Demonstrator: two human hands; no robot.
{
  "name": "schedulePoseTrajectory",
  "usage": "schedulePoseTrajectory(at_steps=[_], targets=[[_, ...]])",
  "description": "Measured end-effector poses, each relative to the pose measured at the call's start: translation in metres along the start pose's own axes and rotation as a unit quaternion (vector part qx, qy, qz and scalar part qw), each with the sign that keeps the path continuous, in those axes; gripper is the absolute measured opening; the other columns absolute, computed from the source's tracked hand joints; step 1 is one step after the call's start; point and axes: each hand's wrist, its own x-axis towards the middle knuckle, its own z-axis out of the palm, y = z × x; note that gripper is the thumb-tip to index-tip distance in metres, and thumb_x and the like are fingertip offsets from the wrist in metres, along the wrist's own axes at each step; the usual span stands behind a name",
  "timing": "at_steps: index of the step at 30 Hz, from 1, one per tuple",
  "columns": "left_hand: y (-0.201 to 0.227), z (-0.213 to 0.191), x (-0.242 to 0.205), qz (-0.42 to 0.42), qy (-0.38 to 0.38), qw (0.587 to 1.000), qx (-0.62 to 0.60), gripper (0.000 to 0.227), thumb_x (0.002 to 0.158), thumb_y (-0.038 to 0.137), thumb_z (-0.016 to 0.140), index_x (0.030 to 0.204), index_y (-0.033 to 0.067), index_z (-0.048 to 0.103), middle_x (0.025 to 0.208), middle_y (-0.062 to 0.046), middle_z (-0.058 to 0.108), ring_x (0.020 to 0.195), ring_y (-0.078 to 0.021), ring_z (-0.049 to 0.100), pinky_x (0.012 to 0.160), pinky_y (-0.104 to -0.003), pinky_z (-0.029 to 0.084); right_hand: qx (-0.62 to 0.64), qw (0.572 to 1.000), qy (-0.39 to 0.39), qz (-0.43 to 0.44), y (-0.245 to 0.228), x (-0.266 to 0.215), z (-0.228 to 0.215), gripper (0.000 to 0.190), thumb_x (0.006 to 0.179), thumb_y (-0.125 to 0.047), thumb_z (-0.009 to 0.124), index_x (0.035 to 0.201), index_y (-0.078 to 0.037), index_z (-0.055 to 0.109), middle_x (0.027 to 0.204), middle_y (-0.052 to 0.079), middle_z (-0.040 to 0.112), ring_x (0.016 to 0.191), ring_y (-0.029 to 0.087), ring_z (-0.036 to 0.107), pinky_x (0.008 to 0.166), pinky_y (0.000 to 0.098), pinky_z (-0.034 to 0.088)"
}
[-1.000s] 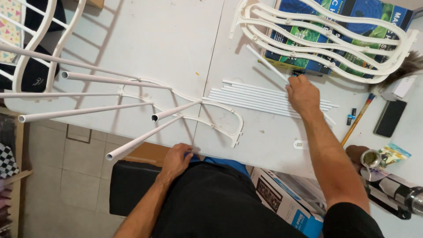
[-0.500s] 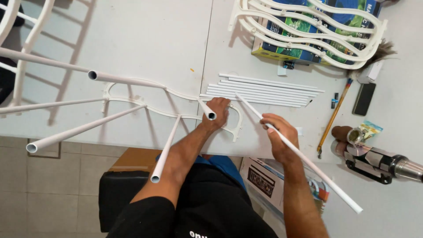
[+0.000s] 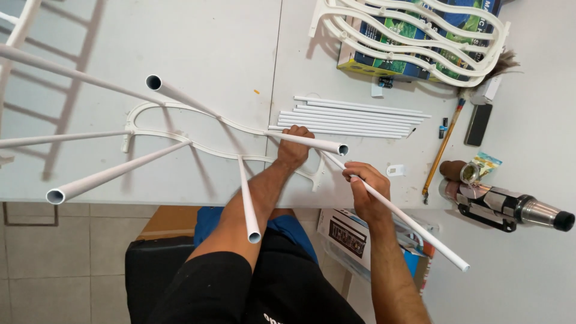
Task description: Assembling a multi-tier shoe rack by inserting horizontal support rods into side frames.
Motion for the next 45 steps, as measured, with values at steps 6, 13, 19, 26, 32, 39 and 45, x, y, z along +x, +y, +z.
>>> schedulePoseTrajectory(at_steps=[6,13,19,26,32,39,45], targets=[[0.001,-0.006,-0.003,-0.069,-0.238,0.969,-0.017,0.012,0.084,0.017,0.079,0.082,0.0123,0.068,0.081,-0.004,0.057,0.086,-0.0255,0.059,0.078,-0.040,0.045,0.022,0.997,0.010,0.069,0.003,0.006,0.006,0.026,0.090,-0.011,0.054,0.090,0.005,0.075,0.100,0.026,0.072,0.079,0.033,0.073,0.076,0.0430,0.062],[-0.011,0.009,-0.019,-0.022,-0.136,0.989,-0.052,0.018,0.089,0.018,0.072,0.075,0.0157,0.062,0.072,-0.002,0.051,0.070,-0.0230,0.055,0.065,-0.037,0.042,-0.008,0.996,-0.019,0.090,-0.010,0.023,0.010,0.026,0.090,-0.011,0.052,0.087,0.002,0.075,0.097,0.022,0.070,0.079,0.031,0.072,0.077,0.0427,0.062],[-0.004,-0.001,-0.008,-0.035,-0.119,0.992,-0.029,0.020,0.094,0.021,0.067,0.078,0.0139,0.060,0.078,-0.004,0.050,0.074,-0.0240,0.053,0.068,-0.039,0.041,-0.038,0.991,-0.034,0.127,-0.016,0.031,0.018,0.027,0.090,-0.014,0.051,0.088,-0.002,0.075,0.098,0.018,0.069,0.080,0.028,0.071,0.078,0.0406,0.061],[-0.005,0.007,-0.015,-0.054,-0.158,0.985,-0.036,0.019,0.087,0.021,0.075,0.078,0.0146,0.060,0.079,-0.003,0.049,0.075,-0.0240,0.053,0.070,-0.038,0.040,0.020,0.968,-0.075,0.239,0.009,0.049,0.020,0.038,0.103,-0.019,0.035,0.088,-0.003,0.066,0.062,0.010,0.055,0.046,0.020,0.060,0.048,0.0322,0.052],[-0.009,0.013,-0.025,-0.081,-0.222,0.970,-0.049,0.019,0.098,0.030,0.061,0.082,0.0191,0.059,0.087,0.001,0.051,0.085,-0.0190,0.052,0.076,-0.034,0.037,0.040,0.962,-0.166,0.215,0.001,0.056,0.037,0.047,0.106,-0.026,0.036,0.065,-0.008,0.049,0.044,0.007,0.047,0.034,0.019,0.051,0.039,0.0298,0.044],[-0.008,0.007,-0.022,-0.074,-0.222,0.971,-0.052,0.020,0.100,0.024,0.055,0.081,0.0187,0.058,0.088,-0.001,0.051,0.085,-0.0206,0.053,0.075,-0.035,0.037,-0.077,0.975,-0.175,0.110,0.059,0.056,0.046,0.042,0.102,-0.012,0.040,0.060,-0.011,0.045,0.044,0.012,0.044,0.041,0.024,0.045,0.046,0.0336,0.042],[-0.003,-0.004,-0.010,-0.098,-0.266,0.958,-0.048,0.021,0.101,0.020,0.054,0.082,0.0178,0.063,0.089,-0.001,0.055,0.086,-0.0204,0.055,0.076,-0.035,0.038,0.002,0.967,-0.125,0.223,0.032,0.066,0.046,0.029,0.083,-0.018,0.046,0.054,-0.020,0.041,0.043,-0.001,0.035,0.040,0.013,0.033,0.040,0.0264,0.032]])
